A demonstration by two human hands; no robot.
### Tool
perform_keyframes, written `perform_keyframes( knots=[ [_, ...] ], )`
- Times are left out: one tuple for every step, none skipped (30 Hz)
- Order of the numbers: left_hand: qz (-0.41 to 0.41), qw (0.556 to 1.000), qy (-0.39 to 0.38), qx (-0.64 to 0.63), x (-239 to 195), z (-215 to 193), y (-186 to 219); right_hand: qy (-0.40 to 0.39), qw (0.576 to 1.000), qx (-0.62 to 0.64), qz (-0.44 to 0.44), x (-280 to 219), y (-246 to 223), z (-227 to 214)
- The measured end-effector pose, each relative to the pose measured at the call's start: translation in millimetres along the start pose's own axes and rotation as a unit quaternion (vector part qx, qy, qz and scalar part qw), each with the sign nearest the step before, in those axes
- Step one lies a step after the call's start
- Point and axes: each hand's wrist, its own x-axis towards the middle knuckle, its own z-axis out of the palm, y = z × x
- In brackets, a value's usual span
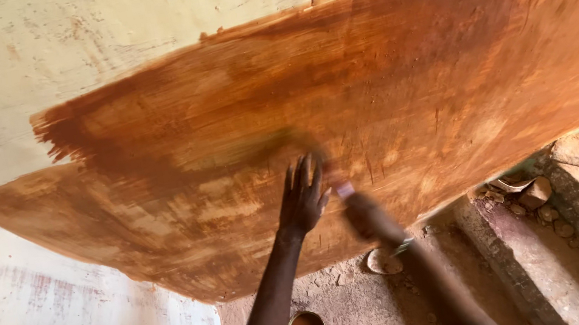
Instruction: The person paints a wall with brown paint using a paintbrush. They repeatedly dip the brush into a paint can and apply paint to the wall in horizontal strokes, gradually covering more of the surface.
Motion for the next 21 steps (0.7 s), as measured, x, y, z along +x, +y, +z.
perform_keyframes(
  knots=[
    [-0.026,0.999,-0.029,0.001,-3,-3,1,0.213,0.953,-0.205,0.063,-9,-6,-24],
    [-0.051,0.997,-0.058,0.003,-7,-8,1,0.224,0.974,0.025,0.000,-15,-12,-49],
    [-0.075,0.994,-0.085,0.006,-9,-13,-3,0.299,0.953,-0.046,-0.032,-30,-15,-75],
    [-0.077,0.994,-0.079,0.006,-14,-19,-7,0.328,0.942,-0.004,-0.066,-43,-14,-97],
    [-0.081,0.994,-0.076,0.004,-25,-25,-7,0.392,0.890,0.221,-0.077,-49,-7,-116],
    [-0.086,0.994,-0.074,0.002,-37,-30,-8,0.352,0.909,0.198,-0.107,-63,-3,-139],
    [-0.104,0.991,-0.087,-0.004,-52,-34,-9,0.312,0.924,0.175,-0.135,-80,4,-162],
    [-0.122,0.987,-0.101,-0.010,-68,-37,-11,0.272,0.936,0.152,-0.164,-90,22,-175],
    [-0.142,0.983,-0.113,-0.017,-86,-38,-12,0.316,0.932,0.107,-0.141,-105,42,-186],
    [-0.158,0.980,-0.119,-0.022,-107,-38,-12,0.358,0.924,0.060,-0.118,-120,63,-194],
    [-0.176,0.976,-0.128,-0.027,-133,-39,-11,0.358,0.929,0.040,-0.078,-129,90,-194],
    [-0.193,0.971,-0.136,-0.032,-159,-38,-12,0.357,0.933,0.021,-0.039,-137,118,-190],
    [-0.210,0.966,-0.151,-0.030,-189,-35,-12,0.356,0.935,0.001,0.004,-146,147,-183],
    [-0.226,0.959,-0.166,-0.029,-221,-30,-13,0.353,0.934,-0.019,0.046,-152,177,-174],
    [-0.244,0.952,-0.184,-0.029,-256,-25,-11,0.356,0.928,-0.039,0.100,-164,209,-159],
    [-0.273,0.939,-0.206,-0.043,-293,-18,-10,0.354,0.920,-0.062,0.155,-171,241,-144],
    [-0.302,0.924,-0.227,-0.058,-330,-10,-8,0.349,0.909,-0.090,0.210,-181,272,-127],
    [-0.331,0.907,-0.248,-0.072,-368,-2,-4,0.335,0.897,-0.125,0.259,-186,302,-112],
    [-0.340,0.896,-0.277,-0.070,-407,5,-1,0.319,0.884,-0.161,0.302,-190,335,-94],
    [-0.348,0.884,-0.305,-0.068,-445,10,4,0.293,0.870,-0.209,0.338,-192,367,-78],
    [-0.353,0.875,-0.326,-0.063,-478,22,3,0.261,0.857,-0.261,0.359,-179,401,-67]
  ],
)
